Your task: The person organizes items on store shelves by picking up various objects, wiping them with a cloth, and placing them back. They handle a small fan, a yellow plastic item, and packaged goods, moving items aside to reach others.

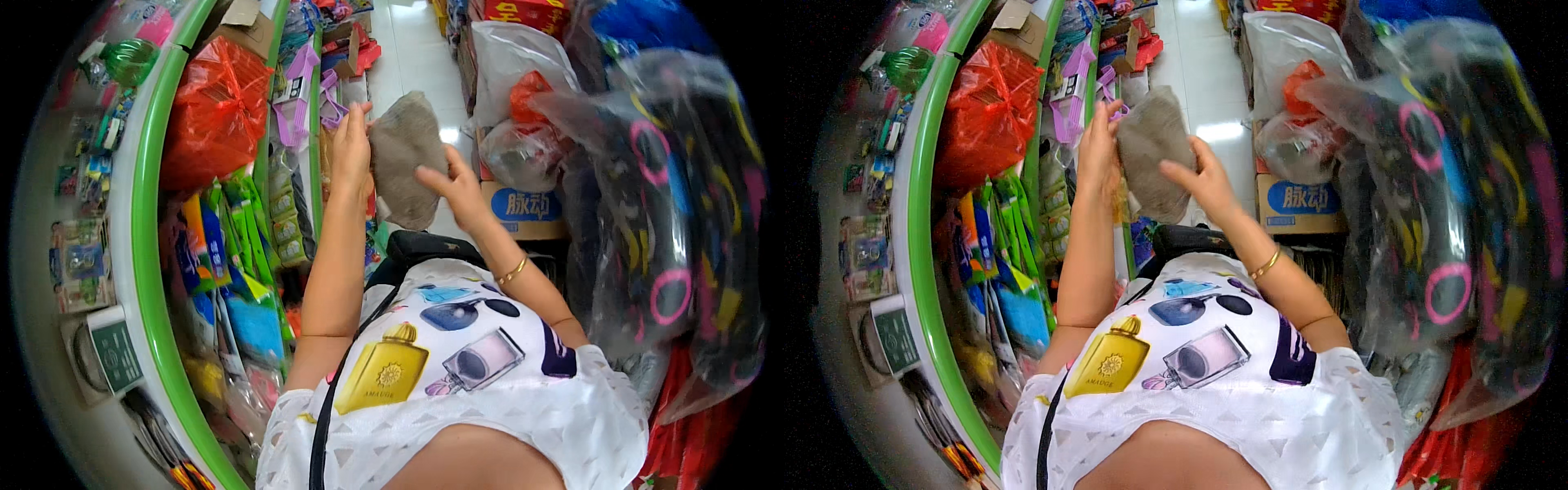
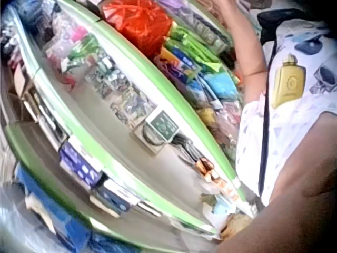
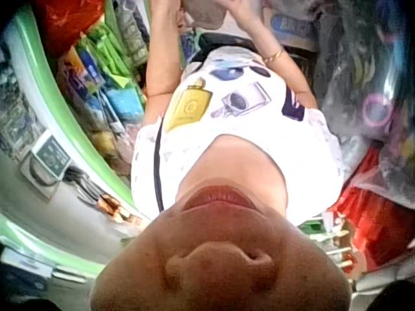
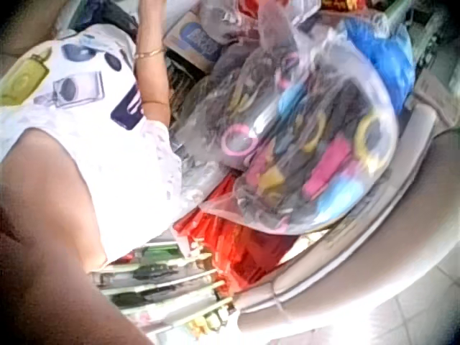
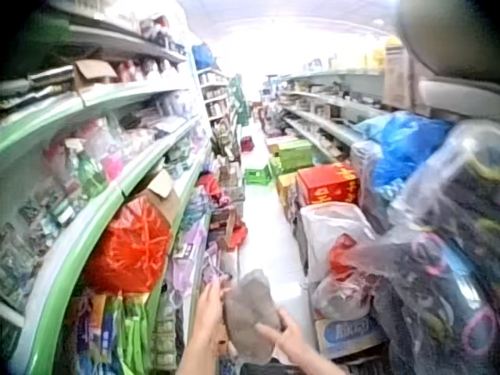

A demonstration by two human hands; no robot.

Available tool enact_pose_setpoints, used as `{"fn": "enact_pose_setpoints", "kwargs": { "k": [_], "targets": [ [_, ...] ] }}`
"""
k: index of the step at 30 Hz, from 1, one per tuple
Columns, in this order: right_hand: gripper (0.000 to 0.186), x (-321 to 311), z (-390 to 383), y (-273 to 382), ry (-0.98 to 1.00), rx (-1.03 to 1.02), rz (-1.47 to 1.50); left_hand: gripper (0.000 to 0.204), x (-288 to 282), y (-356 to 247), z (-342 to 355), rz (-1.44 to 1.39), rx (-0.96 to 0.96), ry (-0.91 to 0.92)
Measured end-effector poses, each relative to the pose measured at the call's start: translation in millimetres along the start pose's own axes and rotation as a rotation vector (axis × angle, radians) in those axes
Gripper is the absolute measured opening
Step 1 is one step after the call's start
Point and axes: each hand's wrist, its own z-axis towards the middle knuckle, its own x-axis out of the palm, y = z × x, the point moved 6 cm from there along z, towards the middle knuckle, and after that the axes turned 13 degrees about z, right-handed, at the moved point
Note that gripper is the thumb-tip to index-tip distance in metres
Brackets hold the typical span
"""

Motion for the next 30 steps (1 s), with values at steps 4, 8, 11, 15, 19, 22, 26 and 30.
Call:
{"fn": "enact_pose_setpoints", "kwargs": {
  "k": [4, 8, 11, 15, 19, 22, 26, 30],
  "targets": [
    [0.053, -5.1, 75.4, -1.9, -0.079, 0.221, 0.266, 0.049, -5.9, -13.3, 64.7, -0.066, -0.119, 0.212],
    [0.057, -8.5, 156.0, 2.4, -0.005, 0.245, 0.361, 0.044, -10.2, 20.3, 137.1, -0.128, -0.206, 0.284],
    [0.057, -20.8, 214.4, 15.8, -0.120, 0.167, 0.211, 0.044, 2.4, 17.2, 169.8, -0.337, -0.220, 0.264],
    [0.046, -50.7, 301.0, 39.6, -0.117, -0.148, -0.305, 0.059, -0.1, 27.9, 228.3, 0.072, -0.247, 0.004],
    [0.049, -19.4, 356.7, 76.6, 0.175, -0.709, -1.033, 0.079, 62.9, -8.5, 292.3, -0.951, -0.303, 0.552],
    [0.036, -11.6, 377.8, 90.4, 0.478, -0.726, -1.226, 0.088, 80.1, -26.5, 358.5, -1.134, -0.219, 0.516],
    [0.026, -71.9, 434.4, 109.0, 0.286, -0.475, -0.918, 0.087, 95.1, -56.4, 435.3, -1.142, -0.182, 0.470],
    [0.034, -133.8, 518.8, 123.5, -0.183, -0.359, -0.337, 0.075, 110.4, -74.2, 496.4, -1.057, -0.093, 0.456]
  ]
}}
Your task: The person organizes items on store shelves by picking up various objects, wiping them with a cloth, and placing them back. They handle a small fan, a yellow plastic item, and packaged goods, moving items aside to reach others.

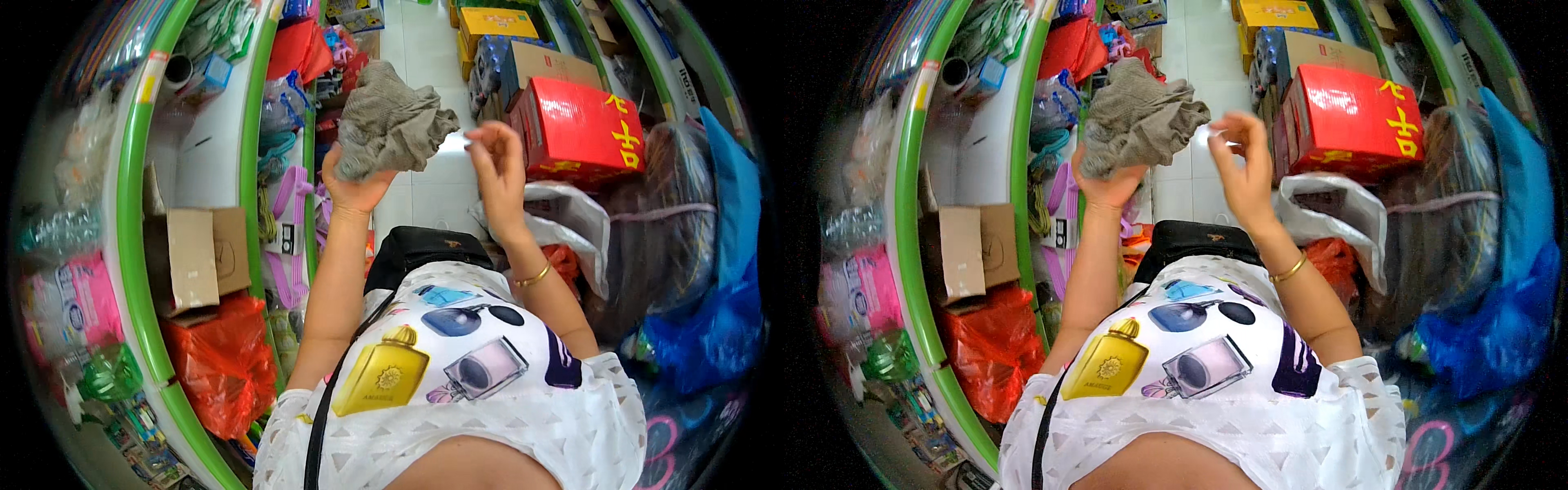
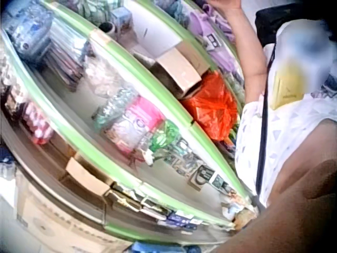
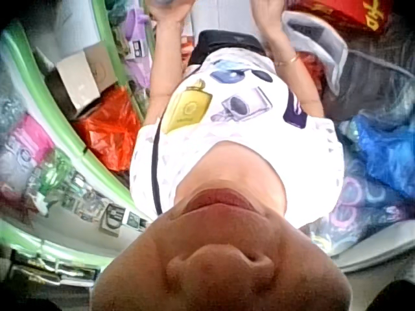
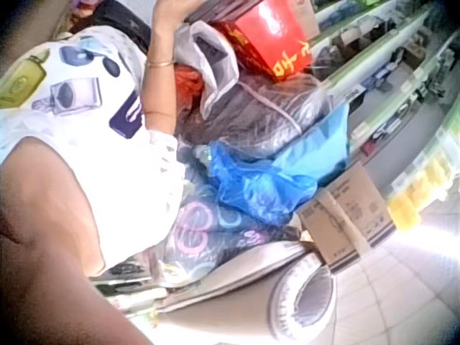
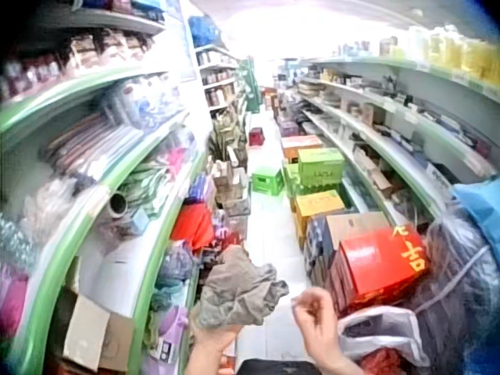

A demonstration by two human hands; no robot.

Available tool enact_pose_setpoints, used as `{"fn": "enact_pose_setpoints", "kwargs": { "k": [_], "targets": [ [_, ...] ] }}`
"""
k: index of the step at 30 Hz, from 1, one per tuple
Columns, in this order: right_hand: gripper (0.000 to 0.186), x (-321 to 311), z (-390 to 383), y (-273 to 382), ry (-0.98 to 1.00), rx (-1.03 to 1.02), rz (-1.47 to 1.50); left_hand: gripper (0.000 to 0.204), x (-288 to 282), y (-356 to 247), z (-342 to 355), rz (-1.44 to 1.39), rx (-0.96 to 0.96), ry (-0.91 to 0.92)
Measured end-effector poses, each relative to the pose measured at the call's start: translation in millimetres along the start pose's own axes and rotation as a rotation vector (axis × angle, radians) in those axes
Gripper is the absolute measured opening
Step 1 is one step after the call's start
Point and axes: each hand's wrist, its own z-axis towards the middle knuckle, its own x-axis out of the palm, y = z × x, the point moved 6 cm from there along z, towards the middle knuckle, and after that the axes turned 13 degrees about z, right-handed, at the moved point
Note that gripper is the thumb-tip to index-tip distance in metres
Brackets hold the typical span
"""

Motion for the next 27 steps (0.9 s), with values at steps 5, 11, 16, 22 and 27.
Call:
{"fn": "enact_pose_setpoints", "kwargs": {
  "k": [5, 11, 16, 22, 27],
  "targets": [
    [0.067, 21.4, 70.9, -73.8, 0.002, 0.948, 0.623, 0.075, -3.1, -7.2, 73.5, 0.121, -0.012, 0.059],
    [0.052, 6.6, 177.4, -110.3, -0.214, 0.585, 0.630, 0.075, -17.2, -42.9, 167.6, 0.378, -0.046, 0.073],
    [0.045, 14.2, 276.2, -171.3, -0.114, 0.736, 0.807, 0.067, -37.8, -72.2, 271.0, 0.697, 0.054, -0.039],
    [0.055, 60.8, 386.1, -190.4, 0.047, 0.881, 0.783, 0.055, -37.6, -130.6, 372.7, 1.237, 0.161, 0.099],
    [0.036, 45.2, 483.4, -248.1, -0.067, 0.661, 0.641, 0.058, -45.1, -168.7, 435.3, 0.911, 0.168, -0.049]
  ]
}}
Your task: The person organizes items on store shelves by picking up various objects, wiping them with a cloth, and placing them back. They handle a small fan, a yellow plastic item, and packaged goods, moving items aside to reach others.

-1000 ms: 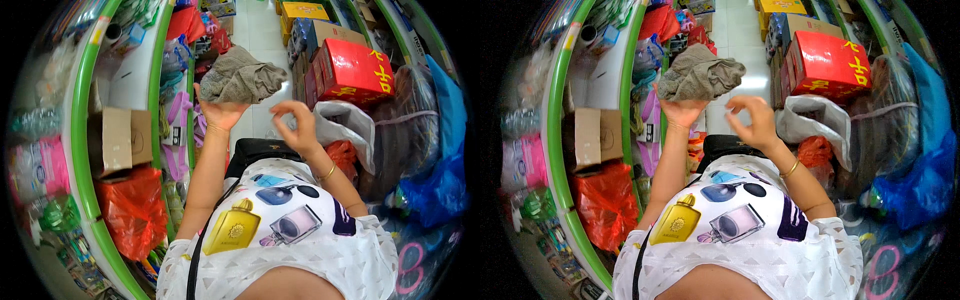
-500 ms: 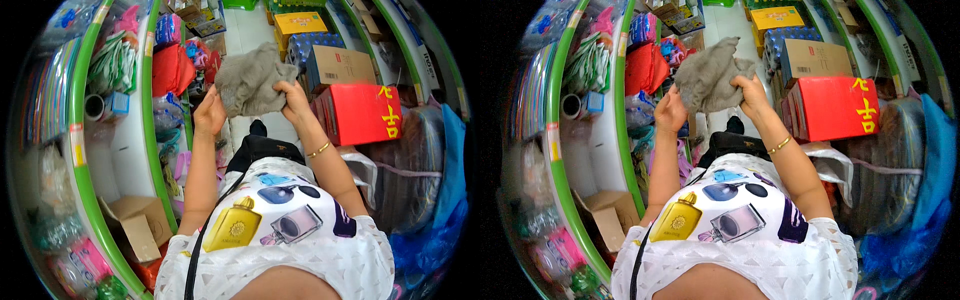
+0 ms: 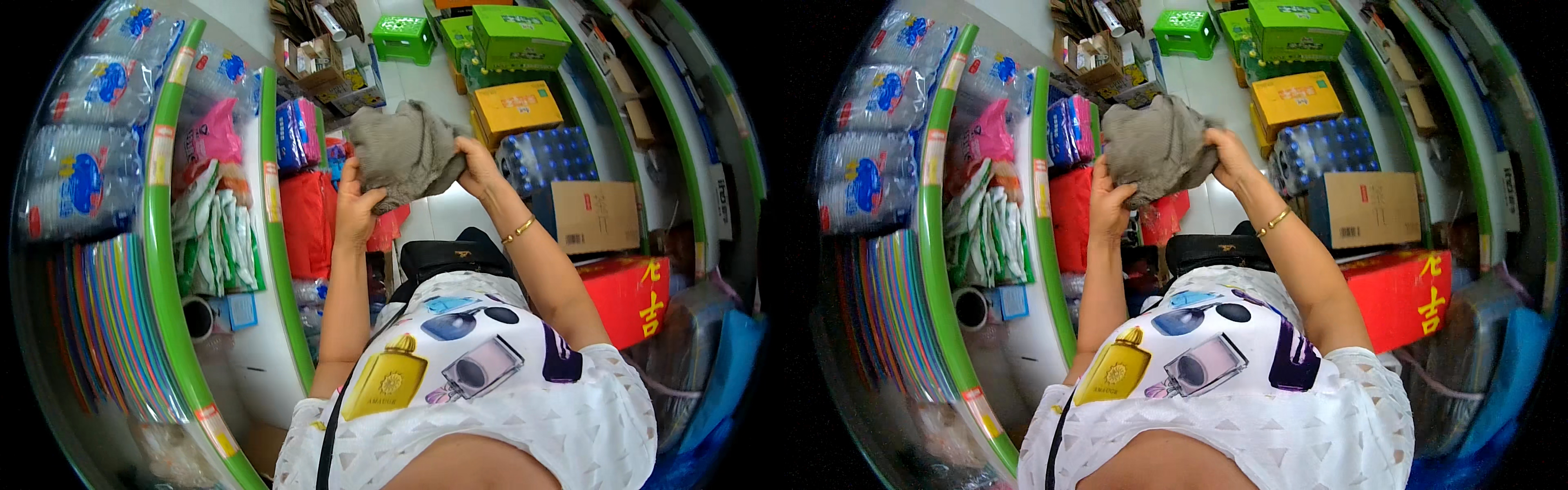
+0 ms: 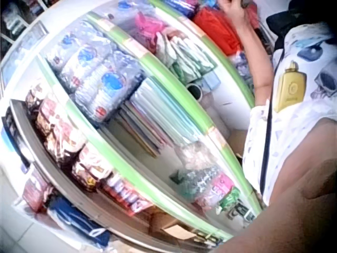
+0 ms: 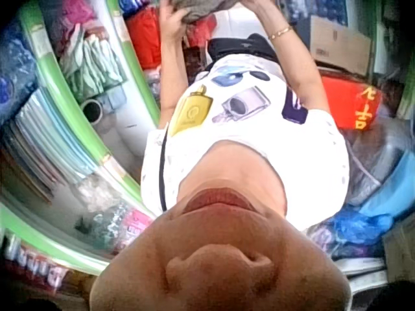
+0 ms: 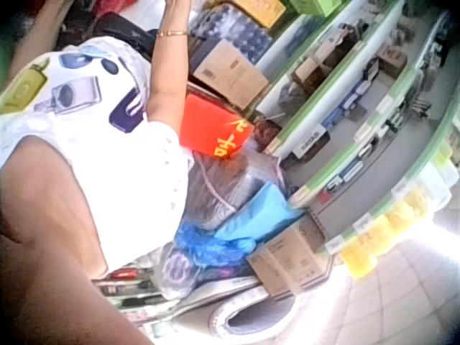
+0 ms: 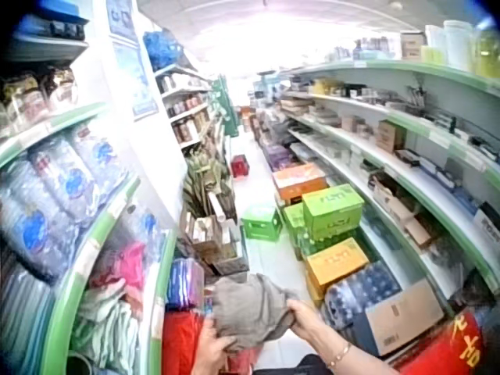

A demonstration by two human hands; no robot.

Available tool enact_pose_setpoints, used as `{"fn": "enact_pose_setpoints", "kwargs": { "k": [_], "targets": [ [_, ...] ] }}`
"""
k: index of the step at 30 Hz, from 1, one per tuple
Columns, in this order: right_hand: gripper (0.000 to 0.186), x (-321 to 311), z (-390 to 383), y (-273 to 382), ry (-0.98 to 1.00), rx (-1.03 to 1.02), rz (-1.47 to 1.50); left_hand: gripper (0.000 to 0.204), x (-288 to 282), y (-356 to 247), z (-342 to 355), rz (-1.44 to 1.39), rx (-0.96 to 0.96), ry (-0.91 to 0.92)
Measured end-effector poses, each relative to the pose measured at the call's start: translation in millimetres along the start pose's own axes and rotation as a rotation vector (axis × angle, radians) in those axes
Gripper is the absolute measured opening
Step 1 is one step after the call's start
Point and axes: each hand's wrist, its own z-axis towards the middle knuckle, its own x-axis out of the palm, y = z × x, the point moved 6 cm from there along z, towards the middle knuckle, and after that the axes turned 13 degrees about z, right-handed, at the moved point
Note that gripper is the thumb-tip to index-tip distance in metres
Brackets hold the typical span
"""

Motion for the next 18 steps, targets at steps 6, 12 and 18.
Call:
{"fn": "enact_pose_setpoints", "kwargs": {
  "k": [6, 12, 18],
  "targets": [
    [0.044, 68.0, 72.2, 11.2, 0.222, 0.442, 0.458, 0.055, -25.9, 3.0, 75.5, 0.033, 0.034, -0.070],
    [0.045, 85.8, 185.2, 42.8, 0.350, 0.349, 0.068, 0.064, -47.0, -5.8, 160.5, -0.011, 0.078, -0.215],
    [0.046, 102.2, 247.7, 84.1, 0.549, 0.554, 0.423, 0.073, -44.2, -10.0, 229.1, -0.385, 0.099, -0.201]
  ]
}}
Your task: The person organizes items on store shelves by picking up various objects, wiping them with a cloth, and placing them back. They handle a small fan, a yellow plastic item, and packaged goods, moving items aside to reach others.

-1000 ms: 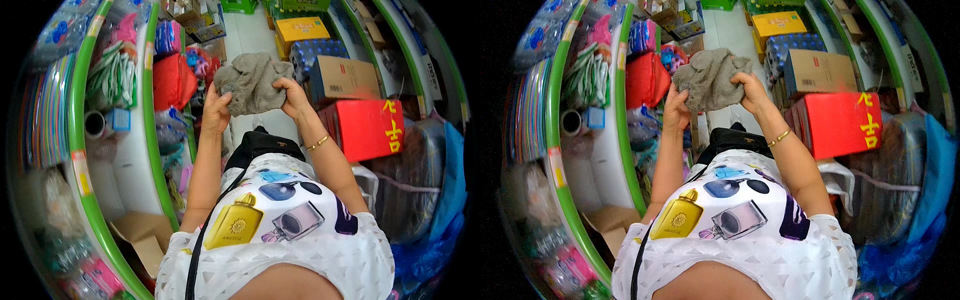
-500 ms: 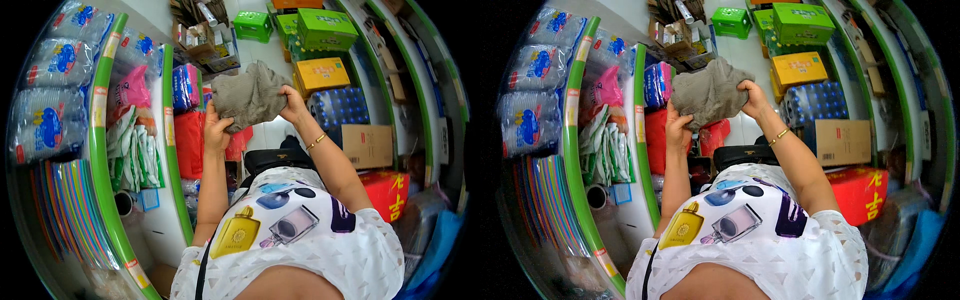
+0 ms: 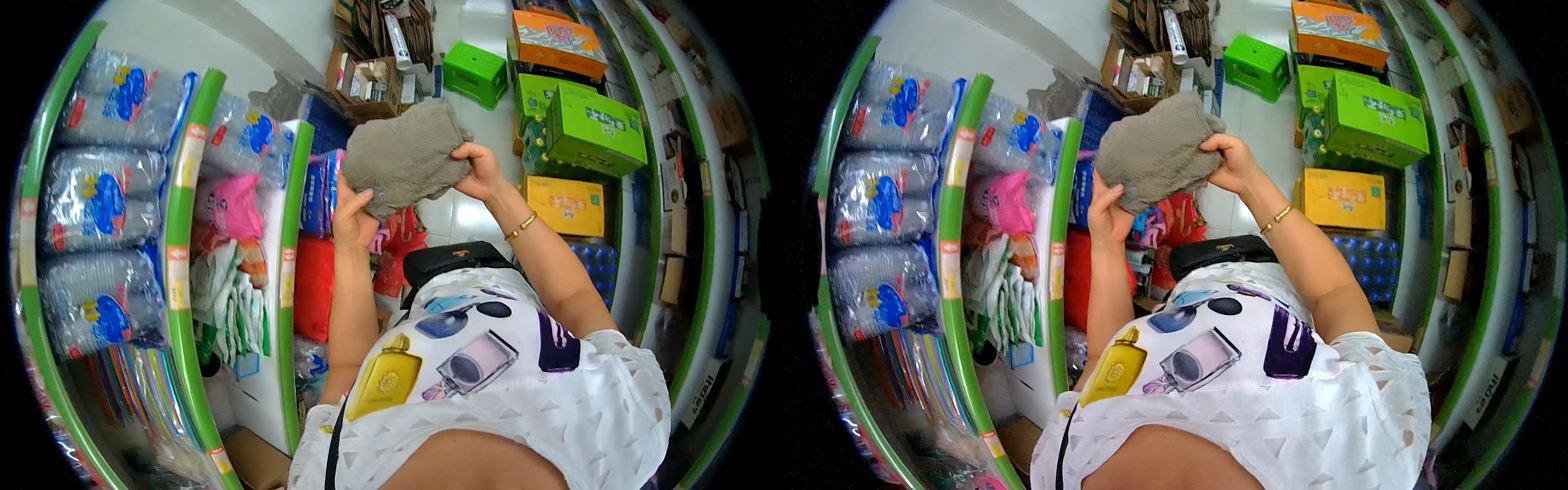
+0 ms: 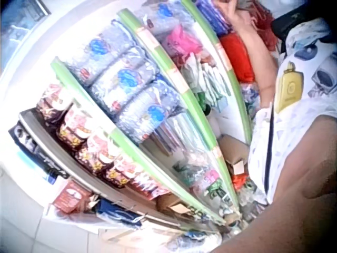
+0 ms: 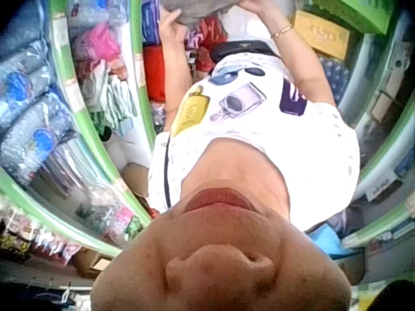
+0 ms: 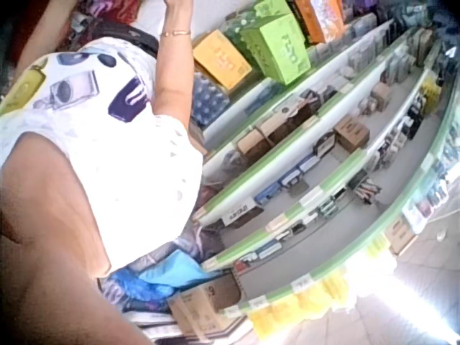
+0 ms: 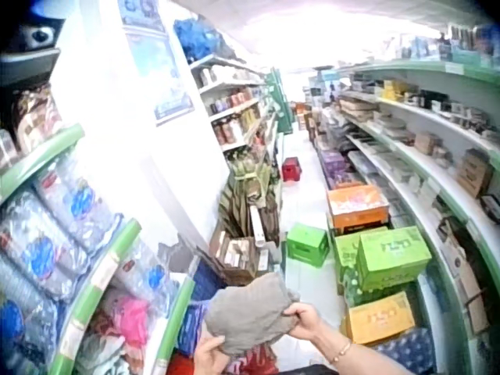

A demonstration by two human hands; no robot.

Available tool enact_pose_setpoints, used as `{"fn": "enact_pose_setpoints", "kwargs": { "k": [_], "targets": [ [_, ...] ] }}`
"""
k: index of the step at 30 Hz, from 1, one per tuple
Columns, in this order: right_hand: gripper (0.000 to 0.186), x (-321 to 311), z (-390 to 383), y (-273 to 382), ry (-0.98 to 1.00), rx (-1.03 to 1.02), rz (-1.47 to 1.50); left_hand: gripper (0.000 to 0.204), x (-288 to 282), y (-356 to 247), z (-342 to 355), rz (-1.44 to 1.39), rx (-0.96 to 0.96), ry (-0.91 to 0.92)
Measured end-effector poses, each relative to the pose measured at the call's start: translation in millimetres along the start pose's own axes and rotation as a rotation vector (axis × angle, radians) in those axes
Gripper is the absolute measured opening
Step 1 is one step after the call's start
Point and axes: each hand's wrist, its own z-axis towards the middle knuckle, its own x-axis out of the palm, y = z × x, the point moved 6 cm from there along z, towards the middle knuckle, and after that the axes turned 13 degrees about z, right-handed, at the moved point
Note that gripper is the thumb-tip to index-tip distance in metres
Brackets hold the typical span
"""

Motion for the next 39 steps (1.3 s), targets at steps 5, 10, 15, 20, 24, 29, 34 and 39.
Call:
{"fn": "enact_pose_setpoints", "kwargs": {
  "k": [5, 10, 15, 20, 24, 29, 34, 39],
  "targets": [
    [0.053, -34.9, 20.7, 29.2, -0.172, -0.042, 0.049, 0.060, 11.8, -5.7, 29.3, 0.314, -0.057, -0.222],
    [0.042, -34.8, 20.9, -22.0, -0.360, 0.268, -0.155, 0.059, -19.6, -13.4, -4.2, 0.435, 0.005, -0.203],
    [0.040, -34.5, 29.2, 12.8, -0.327, 0.076, -0.309, 0.045, -53.7, 6.2, 20.9, 0.576, -0.067, -0.363],
    [0.046, 0.3, 37.7, -5.6, -0.300, 0.095, -0.366, 0.034, -77.3, -1.6, -6.6, 0.795, -0.056, -0.363],
    [0.049, 60.1, 35.6, -50.5, -0.183, 0.054, -0.793, 0.056, -67.9, 0.8, -37.4, 0.516, -0.212, -0.429],
    [0.047, 81.3, 38.0, -113.0, 0.004, 0.201, -0.924, 0.071, -60.2, 26.5, -51.3, -0.196, -0.246, -0.241],
    [0.042, 75.4, 60.5, -141.5, 0.081, 0.284, -0.993, 0.066, -69.8, 9.5, -82.7, -0.142, -0.096, -0.474],
    [0.043, 56.7, 109.1, -126.7, 0.290, 0.117, -1.399, 0.052, -63.0, -5.9, -77.5, -0.070, -0.112, -0.650]
  ]
}}
